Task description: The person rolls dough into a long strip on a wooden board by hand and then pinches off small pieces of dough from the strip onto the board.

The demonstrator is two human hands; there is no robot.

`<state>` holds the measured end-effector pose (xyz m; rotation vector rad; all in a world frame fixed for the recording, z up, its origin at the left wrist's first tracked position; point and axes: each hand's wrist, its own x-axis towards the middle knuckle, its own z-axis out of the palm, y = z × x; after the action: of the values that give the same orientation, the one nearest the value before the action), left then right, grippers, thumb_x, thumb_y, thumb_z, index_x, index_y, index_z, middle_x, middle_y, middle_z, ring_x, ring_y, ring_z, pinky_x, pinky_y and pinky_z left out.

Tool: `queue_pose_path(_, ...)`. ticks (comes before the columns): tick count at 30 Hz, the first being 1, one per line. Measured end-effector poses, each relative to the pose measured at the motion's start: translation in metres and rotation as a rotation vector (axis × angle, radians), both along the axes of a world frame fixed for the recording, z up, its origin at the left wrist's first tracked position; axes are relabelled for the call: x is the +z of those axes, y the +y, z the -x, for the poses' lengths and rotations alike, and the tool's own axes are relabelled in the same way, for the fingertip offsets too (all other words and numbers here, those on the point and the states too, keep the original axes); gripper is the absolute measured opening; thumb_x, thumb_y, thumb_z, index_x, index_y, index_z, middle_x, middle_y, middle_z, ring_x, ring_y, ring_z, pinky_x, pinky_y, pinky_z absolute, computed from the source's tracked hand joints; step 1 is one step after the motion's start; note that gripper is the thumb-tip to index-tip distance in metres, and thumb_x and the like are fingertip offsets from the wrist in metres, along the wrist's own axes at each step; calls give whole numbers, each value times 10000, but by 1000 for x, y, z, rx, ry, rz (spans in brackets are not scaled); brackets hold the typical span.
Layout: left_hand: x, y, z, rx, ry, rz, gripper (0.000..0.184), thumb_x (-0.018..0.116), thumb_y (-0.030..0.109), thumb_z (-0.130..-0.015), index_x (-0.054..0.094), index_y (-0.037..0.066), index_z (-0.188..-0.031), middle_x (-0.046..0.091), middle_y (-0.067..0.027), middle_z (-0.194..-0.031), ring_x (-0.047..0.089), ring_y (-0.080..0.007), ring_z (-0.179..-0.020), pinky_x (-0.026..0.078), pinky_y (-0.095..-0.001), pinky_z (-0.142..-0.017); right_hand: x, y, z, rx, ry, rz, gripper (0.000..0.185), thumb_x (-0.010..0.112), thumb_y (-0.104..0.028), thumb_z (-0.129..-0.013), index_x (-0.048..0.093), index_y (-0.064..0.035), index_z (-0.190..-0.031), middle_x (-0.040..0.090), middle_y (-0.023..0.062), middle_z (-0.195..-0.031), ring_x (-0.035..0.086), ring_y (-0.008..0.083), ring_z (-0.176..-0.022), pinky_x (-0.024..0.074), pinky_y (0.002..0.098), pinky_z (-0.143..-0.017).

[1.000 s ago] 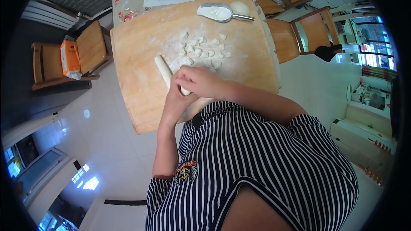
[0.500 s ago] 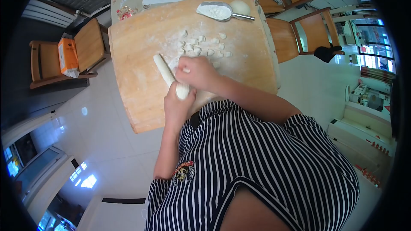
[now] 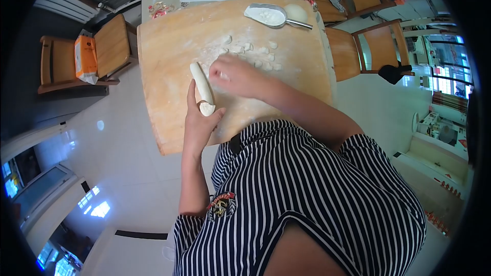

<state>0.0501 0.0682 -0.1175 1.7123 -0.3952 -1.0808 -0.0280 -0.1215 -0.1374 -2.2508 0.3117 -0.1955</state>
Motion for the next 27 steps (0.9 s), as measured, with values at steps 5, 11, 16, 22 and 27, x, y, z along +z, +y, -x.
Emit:
queue_pose_path(5, 0, -19, 0, -98, 93, 51, 884, 735, 45, -871, 271, 68, -1623, 638, -38, -880, 582, -94, -699, 451, -247, -556, 33, 29, 11, 79, 322, -465, 325, 635, -377, -994, 635, -58, -1056, 732, 183, -915, 708, 346, -853, 532, 430, -783)
queue_pose_path(11, -48, -29, 20, -99, -196, 42, 433, 674, 62, -889, 571, -21, -1301, 651, -29, -827, 595, -94, -667, 462, -237, -554, 8, 27, 21, -144, 129, -285, 290, 675, -340, -962, 622, -62, -1028, 711, 169, -804, 705, 368, -754, 531, 440, -669)
queue_pose_path(16, -9, -36, 18, -60, 135, 4, 302, 648, 60, -904, 611, -8, -1195, 626, -18, -765, 555, -74, -616, 445, -239, -532, 12, 33, 28, -124, -34, -2, 332, 716, -358, -912, 623, -54, -1009, 706, 185, -828, 702, 390, -797, 536, 449, -697)
queue_pose_path(22, 0, -6, 37, -104, -141, 147, 190, 715, 47, -892, 596, 45, -1040, 603, 10, -733, 520, -47, -589, 399, -223, -507, -16, 13, 23, -511, 75, -31, 293, 734, -336, -887, 654, -68, -971, 724, 167, -822, 702, 366, -752, 550, 456, -707)
queue_pose_path(27, 21, 18, 11, 16, 50, -20, 279, 782, 82, -873, 599, 78, -1083, 587, 25, -827, 531, -76, -670, 456, -245, -569, -27, -59, 60, -393, 68, -1, 187, 698, -133, -920, 662, -73, -1093, 658, 138, -1065, 659, 363, -928, 540, 447, -861)
